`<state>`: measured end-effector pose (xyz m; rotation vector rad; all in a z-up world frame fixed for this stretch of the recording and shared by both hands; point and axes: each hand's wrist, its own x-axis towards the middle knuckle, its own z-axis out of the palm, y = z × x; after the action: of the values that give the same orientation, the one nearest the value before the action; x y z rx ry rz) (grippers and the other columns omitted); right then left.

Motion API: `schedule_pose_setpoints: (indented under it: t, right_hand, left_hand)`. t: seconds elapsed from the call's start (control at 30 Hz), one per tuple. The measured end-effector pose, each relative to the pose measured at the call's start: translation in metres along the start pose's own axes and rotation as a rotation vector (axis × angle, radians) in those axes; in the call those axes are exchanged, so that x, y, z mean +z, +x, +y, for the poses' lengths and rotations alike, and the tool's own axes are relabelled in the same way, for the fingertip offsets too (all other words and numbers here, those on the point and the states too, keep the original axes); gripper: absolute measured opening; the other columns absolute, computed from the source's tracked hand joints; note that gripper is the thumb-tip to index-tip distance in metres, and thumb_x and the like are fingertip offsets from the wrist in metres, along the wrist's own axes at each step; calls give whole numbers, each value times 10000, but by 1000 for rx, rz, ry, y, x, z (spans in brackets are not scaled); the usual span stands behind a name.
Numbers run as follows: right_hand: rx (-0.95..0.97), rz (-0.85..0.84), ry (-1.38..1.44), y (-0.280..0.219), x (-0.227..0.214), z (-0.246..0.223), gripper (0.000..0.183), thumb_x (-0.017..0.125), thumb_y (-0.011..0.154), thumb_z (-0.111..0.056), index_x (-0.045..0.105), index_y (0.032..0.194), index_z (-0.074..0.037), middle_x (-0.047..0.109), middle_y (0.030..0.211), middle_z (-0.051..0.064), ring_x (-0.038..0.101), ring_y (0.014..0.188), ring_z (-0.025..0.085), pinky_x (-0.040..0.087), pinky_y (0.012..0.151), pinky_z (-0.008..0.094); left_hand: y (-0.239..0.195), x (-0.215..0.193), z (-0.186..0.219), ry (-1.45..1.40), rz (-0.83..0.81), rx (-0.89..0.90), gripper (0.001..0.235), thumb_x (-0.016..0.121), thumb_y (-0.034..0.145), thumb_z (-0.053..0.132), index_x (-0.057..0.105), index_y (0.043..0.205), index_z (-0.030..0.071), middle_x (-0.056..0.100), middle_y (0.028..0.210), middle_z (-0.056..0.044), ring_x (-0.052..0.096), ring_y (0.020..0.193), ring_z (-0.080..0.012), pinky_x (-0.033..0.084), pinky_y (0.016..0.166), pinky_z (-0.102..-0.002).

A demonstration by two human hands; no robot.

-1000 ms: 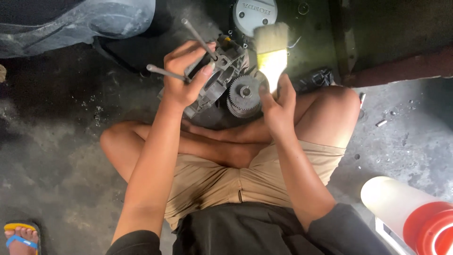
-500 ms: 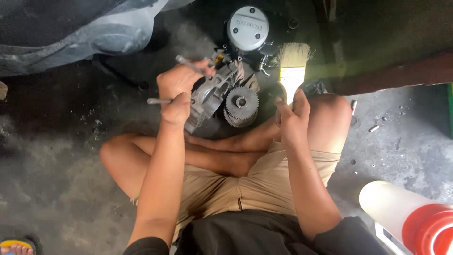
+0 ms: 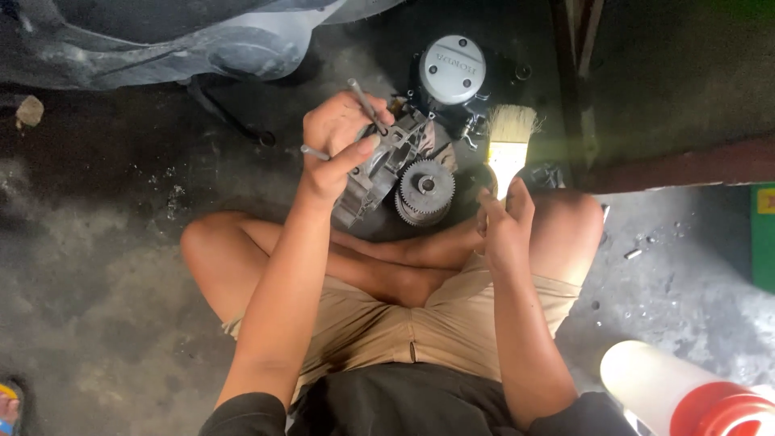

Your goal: Cleaning a motorcycle engine casing using a brush

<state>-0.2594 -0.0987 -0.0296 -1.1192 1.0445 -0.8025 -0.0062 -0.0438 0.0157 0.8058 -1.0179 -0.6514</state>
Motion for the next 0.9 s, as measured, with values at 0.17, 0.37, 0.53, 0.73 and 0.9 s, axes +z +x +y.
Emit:
schedule_pose_setpoints:
  t: [0.17,0.37,0.53,0.73,0.9]
  right_hand:
    - [-72,-15,24,-2,6,-2,87,520,992,-17,445,985,-61,410,728,18,404,475,80,324,436,232]
    - [-47,-18,18,1,1,13,319,528,1010,-52,408,1253,115,409,781,47,381,497,69,305,428,238]
    - [89,-22,110,-10,0,-10,101,570,970,-9,494,961,-76,492,723,17,408,537,65,331,460,213]
    - [129,46,81,-11,-18,-11,97,570,956,3,539,1022,-61,531,755,22,430,553,76,350,475,216]
    - [81,22,135,-14,-17,-19,180,564,974,-14,578,1145,-69,563,810,-8,418,582,36,335,490,189]
  left_hand:
    - [12,4,16,56,52,56,414,722,892,114,607,1171,-171,646,939,-255,689,913,-279,579,871,-421]
    - [10,19,21,96,68,102,280,732,902,91,650,1030,-145,642,869,-236,673,816,-253,568,768,-377]
    - [4,30,53,119,72,-87,192,577,899,-4,598,1090,-17,628,983,-75,560,885,-154,460,851,-228]
    - [5,32,72,367,115,-77,193,551,837,90,649,946,-35,636,837,-88,478,728,-142,408,739,-237]
    - [11,20,102,391,40,19,141,530,848,79,533,792,-50,646,943,-194,563,829,-259,496,825,-342]
